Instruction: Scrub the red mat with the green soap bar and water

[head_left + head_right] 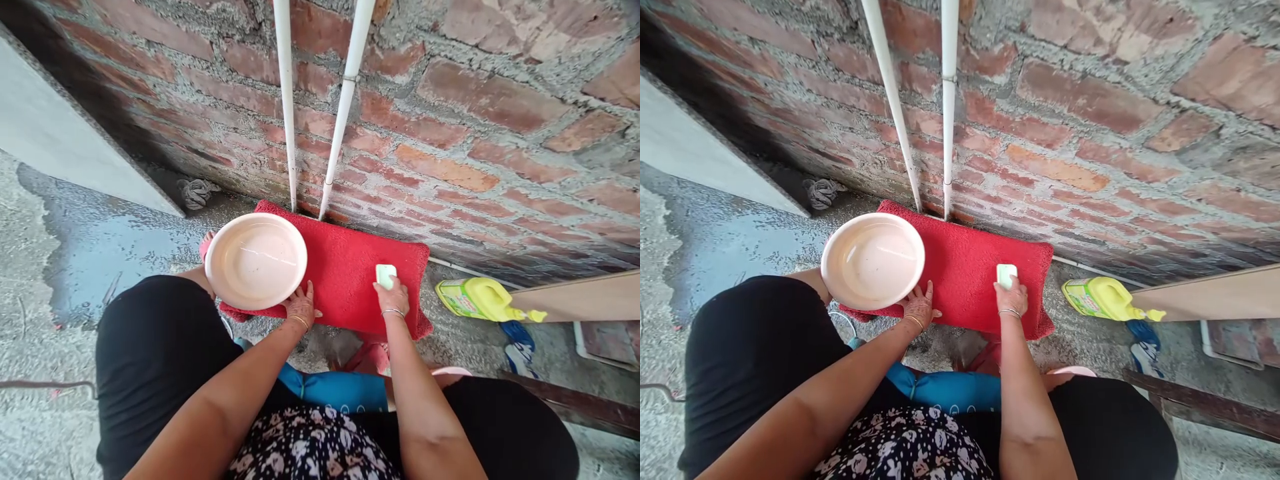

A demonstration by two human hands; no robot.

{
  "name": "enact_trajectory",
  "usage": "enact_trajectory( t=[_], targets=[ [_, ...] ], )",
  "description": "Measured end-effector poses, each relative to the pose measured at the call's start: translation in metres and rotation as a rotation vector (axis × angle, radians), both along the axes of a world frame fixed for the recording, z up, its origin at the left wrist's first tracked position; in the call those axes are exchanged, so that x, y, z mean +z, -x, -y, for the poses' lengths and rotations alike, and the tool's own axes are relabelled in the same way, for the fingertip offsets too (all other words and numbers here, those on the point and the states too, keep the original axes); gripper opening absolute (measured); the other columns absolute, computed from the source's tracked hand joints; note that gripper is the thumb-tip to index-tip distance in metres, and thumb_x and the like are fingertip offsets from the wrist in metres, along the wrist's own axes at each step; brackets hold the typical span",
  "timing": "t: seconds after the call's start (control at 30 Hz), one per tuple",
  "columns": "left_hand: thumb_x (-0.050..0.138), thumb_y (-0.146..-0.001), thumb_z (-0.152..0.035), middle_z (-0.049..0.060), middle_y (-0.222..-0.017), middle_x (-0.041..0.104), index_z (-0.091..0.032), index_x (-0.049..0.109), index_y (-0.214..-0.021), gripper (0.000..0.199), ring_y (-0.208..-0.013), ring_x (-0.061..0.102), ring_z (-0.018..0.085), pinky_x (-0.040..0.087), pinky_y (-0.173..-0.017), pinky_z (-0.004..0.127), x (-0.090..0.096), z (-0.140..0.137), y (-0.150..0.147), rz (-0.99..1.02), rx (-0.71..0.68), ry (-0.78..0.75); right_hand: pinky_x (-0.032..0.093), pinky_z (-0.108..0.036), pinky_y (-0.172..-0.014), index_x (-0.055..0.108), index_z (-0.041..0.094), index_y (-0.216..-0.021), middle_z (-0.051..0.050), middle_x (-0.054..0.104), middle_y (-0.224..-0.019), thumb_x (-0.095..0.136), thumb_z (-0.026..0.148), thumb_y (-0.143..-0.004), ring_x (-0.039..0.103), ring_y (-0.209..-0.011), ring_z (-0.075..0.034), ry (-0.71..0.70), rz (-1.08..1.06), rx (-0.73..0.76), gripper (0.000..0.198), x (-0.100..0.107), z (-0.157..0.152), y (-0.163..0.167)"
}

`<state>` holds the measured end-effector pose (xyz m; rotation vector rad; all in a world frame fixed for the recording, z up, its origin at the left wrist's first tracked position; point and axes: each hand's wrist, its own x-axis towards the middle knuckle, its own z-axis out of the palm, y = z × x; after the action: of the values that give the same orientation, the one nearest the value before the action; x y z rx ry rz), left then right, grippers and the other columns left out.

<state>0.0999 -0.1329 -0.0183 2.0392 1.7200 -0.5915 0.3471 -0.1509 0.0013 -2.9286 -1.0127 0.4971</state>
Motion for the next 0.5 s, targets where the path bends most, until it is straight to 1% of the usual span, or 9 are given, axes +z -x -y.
enact_trajectory(
  t=[0.07, 0.1, 0.13, 0.17, 0.27, 0.33, 0.4, 0.43, 0.5],
  targets=[
    [0.058, -0.072, -0.061, 0.025, -0.14, 0.033, -0.022, 0.014, -0.148, 0.096, -0.125, 0.031, 0.045, 0.035, -0.087, 0.067, -0.001, 0.0, 0.0, 0.002, 0.0, -0.007, 0.043, -0.035, -0.076, 0.043, 0.03, -0.134, -0.011, 0.052, -0.114, 0.052, 0.063, -0.075, 0.056, -0.098, -0.026, 0.017, 0.017, -0.186, 0.068, 0.003, 0.009, -0.011],
    [0.058, -0.072, -0.061, 0.025, -0.14, 0.033, -0.022, 0.013, -0.148, 0.096, -0.125, 0.031, 0.045, 0.035, -0.087, 0.067, -0.001, 0.0, 0.0, 0.002, 0.003, -0.006, 0.044, -0.035, -0.076, 0.042, 0.03, -0.135, -0.011, 0.052, -0.114, 0.05, 0.064, -0.075, 0.056, -0.098, -0.026, 0.012, 0.025, -0.219, 0.069, 0.004, 0.013, -0.012],
    [0.058, -0.072, -0.061, 0.025, -0.141, 0.032, -0.022, 0.013, -0.149, 0.097, -0.125, 0.03, 0.045, 0.035, -0.086, 0.068, -0.001, 0.001, -0.001, 0.002, 0.006, -0.002, 0.043, -0.035, -0.076, 0.042, 0.029, -0.135, -0.011, 0.052, -0.114, 0.05, 0.064, -0.076, 0.056, -0.098, -0.026, -0.002, 0.032, -0.203, 0.069, 0.004, 0.014, -0.008],
    [0.057, -0.072, -0.061, 0.025, -0.141, 0.032, -0.022, 0.012, -0.149, 0.097, -0.126, 0.029, 0.045, 0.035, -0.086, 0.068, -0.001, 0.001, -0.001, 0.004, 0.01, 0.003, 0.043, -0.034, -0.076, 0.042, 0.029, -0.134, -0.011, 0.052, -0.113, 0.049, 0.064, -0.077, 0.055, -0.098, -0.025, -0.022, 0.033, -0.146, 0.067, 0.003, 0.014, 0.0],
    [0.057, -0.072, -0.062, 0.025, -0.142, 0.03, -0.023, 0.01, -0.149, 0.098, -0.126, 0.028, 0.046, 0.034, -0.086, 0.069, 0.0, 0.0, -0.001, 0.01, 0.019, 0.016, 0.041, -0.031, -0.081, 0.045, 0.031, -0.132, -0.008, 0.053, -0.111, 0.052, 0.059, -0.079, 0.054, -0.1, -0.022, -0.046, 0.007, 0.131, 0.06, -0.001, 0.004, 0.034],
    [0.057, -0.071, -0.063, 0.025, -0.142, 0.03, -0.024, 0.01, -0.149, 0.099, -0.127, 0.027, 0.046, 0.034, -0.086, 0.069, 0.0, -0.001, -0.001, 0.01, 0.019, 0.023, 0.039, -0.03, -0.083, 0.046, 0.033, -0.131, -0.007, 0.052, -0.111, 0.054, 0.056, -0.079, 0.053, -0.102, -0.021, -0.026, -0.01, 0.263, 0.057, -0.003, -0.004, 0.051],
    [0.058, -0.07, -0.064, 0.026, -0.142, 0.03, -0.024, 0.01, -0.149, 0.101, -0.127, 0.028, 0.046, 0.034, -0.086, 0.069, 0.0, -0.001, -0.001, 0.009, 0.017, 0.034, 0.039, -0.03, -0.082, 0.044, 0.034, -0.132, -0.007, 0.051, -0.111, 0.053, 0.057, -0.08, 0.052, -0.102, -0.021, 0.005, -0.026, 0.275, 0.058, -0.003, -0.006, 0.052],
    [0.058, -0.069, -0.064, 0.026, -0.142, 0.03, -0.023, 0.01, -0.149, 0.101, -0.126, 0.028, 0.046, 0.034, -0.086, 0.069, 0.0, -0.002, -0.001, 0.009, 0.017, 0.038, 0.04, -0.03, -0.081, 0.043, 0.035, -0.133, -0.007, 0.051, -0.111, 0.052, 0.058, -0.08, 0.053, -0.101, -0.021, 0.02, -0.03, 0.243, 0.059, -0.002, -0.005, 0.047],
    [0.058, -0.069, -0.065, 0.027, -0.141, 0.03, -0.023, 0.01, -0.149, 0.102, -0.126, 0.029, 0.046, 0.034, -0.086, 0.07, -0.001, -0.002, -0.001, 0.008, 0.02, 0.04, 0.041, -0.031, -0.078, 0.043, 0.034, -0.133, -0.007, 0.051, -0.111, 0.05, 0.06, -0.08, 0.054, -0.099, -0.022, 0.048, -0.019, 0.133, 0.06, 0.001, 0.001, 0.033]
  ],
)
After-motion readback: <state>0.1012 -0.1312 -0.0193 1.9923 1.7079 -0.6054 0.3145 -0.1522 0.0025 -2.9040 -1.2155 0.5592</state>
